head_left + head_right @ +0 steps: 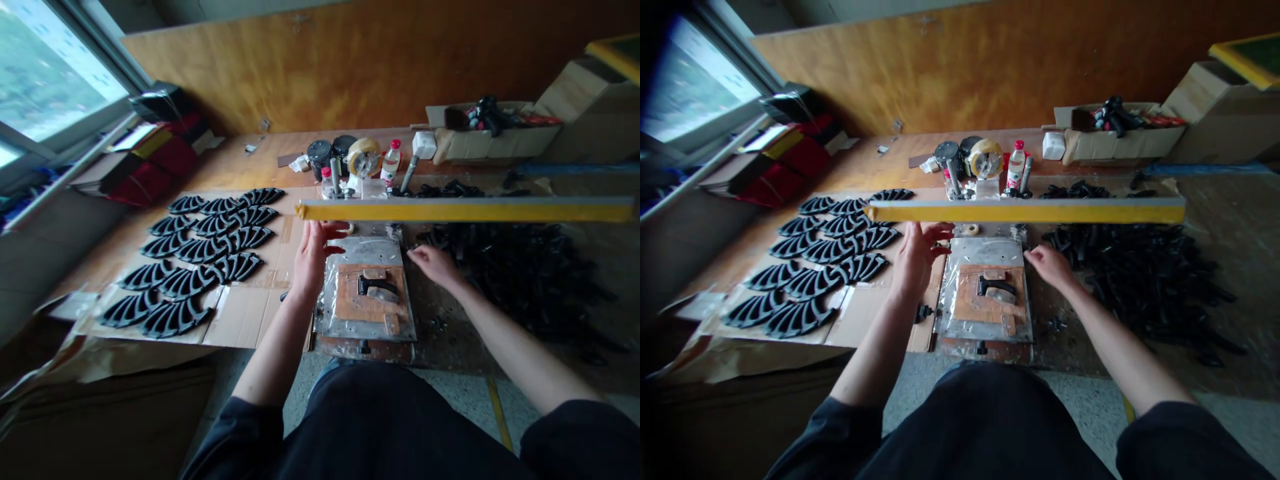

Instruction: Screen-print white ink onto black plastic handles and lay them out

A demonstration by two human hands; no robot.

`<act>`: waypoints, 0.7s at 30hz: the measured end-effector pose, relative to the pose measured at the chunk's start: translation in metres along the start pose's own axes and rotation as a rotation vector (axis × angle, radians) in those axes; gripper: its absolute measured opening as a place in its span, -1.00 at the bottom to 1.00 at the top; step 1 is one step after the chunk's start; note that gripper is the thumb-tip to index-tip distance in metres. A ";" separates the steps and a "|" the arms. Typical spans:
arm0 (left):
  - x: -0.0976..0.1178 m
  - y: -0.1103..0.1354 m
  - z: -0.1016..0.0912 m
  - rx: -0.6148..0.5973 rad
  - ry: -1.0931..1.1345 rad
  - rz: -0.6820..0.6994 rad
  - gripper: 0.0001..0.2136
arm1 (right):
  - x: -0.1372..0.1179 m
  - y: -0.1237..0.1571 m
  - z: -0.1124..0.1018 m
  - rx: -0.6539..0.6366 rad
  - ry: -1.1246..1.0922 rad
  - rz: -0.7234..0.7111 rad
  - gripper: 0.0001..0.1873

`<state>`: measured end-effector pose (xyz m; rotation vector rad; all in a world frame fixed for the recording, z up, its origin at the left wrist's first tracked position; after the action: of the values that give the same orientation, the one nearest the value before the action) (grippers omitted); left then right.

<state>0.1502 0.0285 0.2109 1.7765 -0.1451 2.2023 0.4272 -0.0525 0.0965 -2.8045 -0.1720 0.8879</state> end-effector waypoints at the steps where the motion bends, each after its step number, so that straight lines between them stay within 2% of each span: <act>1: -0.004 0.000 0.002 0.018 0.031 -0.008 -0.64 | -0.009 0.007 0.021 -0.019 0.091 0.015 -0.67; 3: -0.030 0.008 0.004 0.052 0.068 -0.114 -0.58 | -0.033 0.017 0.059 -0.115 0.264 0.012 -0.73; 4: -0.052 0.017 0.007 0.029 0.065 -0.242 -0.54 | -0.046 0.020 0.073 -0.168 0.322 0.020 -0.76; 7: -0.131 0.063 0.023 -0.154 0.017 -0.760 -0.45 | -0.084 0.025 0.089 -0.222 0.363 0.102 -0.79; 8: -0.149 0.077 0.026 -0.181 0.042 -0.847 -0.45 | -0.098 0.026 0.089 -0.210 0.343 0.082 -0.79; 10: -0.170 0.094 0.021 -0.166 0.124 -0.899 -0.52 | -0.123 0.027 0.085 -0.182 0.264 -0.073 -0.81; 12: -0.176 0.094 -0.003 -0.069 0.144 -0.864 -0.59 | -0.127 0.034 0.073 -0.159 0.193 -0.226 -0.82; 13: -0.177 0.090 -0.024 0.012 0.102 -0.836 -0.61 | -0.113 0.038 0.061 -0.140 0.206 -0.222 -0.81; 14: -0.177 0.085 -0.051 0.107 0.025 -0.806 -0.62 | -0.090 0.045 0.047 -0.118 0.260 -0.158 -0.80; 16: -0.176 0.075 -0.117 0.328 -0.185 -0.727 -0.61 | -0.022 0.064 0.010 -0.064 0.504 0.136 -0.80; 18: -0.182 0.072 -0.180 0.478 -0.459 -0.742 -0.64 | 0.046 0.093 -0.020 -0.099 0.723 0.419 -0.80; 20: -0.195 0.072 -0.223 0.490 -0.728 -0.812 -0.61 | 0.093 0.119 -0.033 -0.171 0.776 0.543 -0.74; 21: -0.200 0.072 -0.237 0.470 -0.823 -0.831 -0.60 | 0.107 0.129 -0.034 -0.199 0.783 0.562 -0.72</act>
<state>-0.0557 -0.0108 -0.0287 2.2928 0.8358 0.8999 0.5409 -0.1649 0.0363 -3.1855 0.6954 -0.2328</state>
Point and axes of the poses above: each hand's wrist, its own y-axis away from the middle knuckle, its own z-axis out of the palm, x = y × z, the point moved 6 cm from there along -y, towards the middle knuckle, and after that the axes turned 10 degrees about -z, right-handed, at the moved point
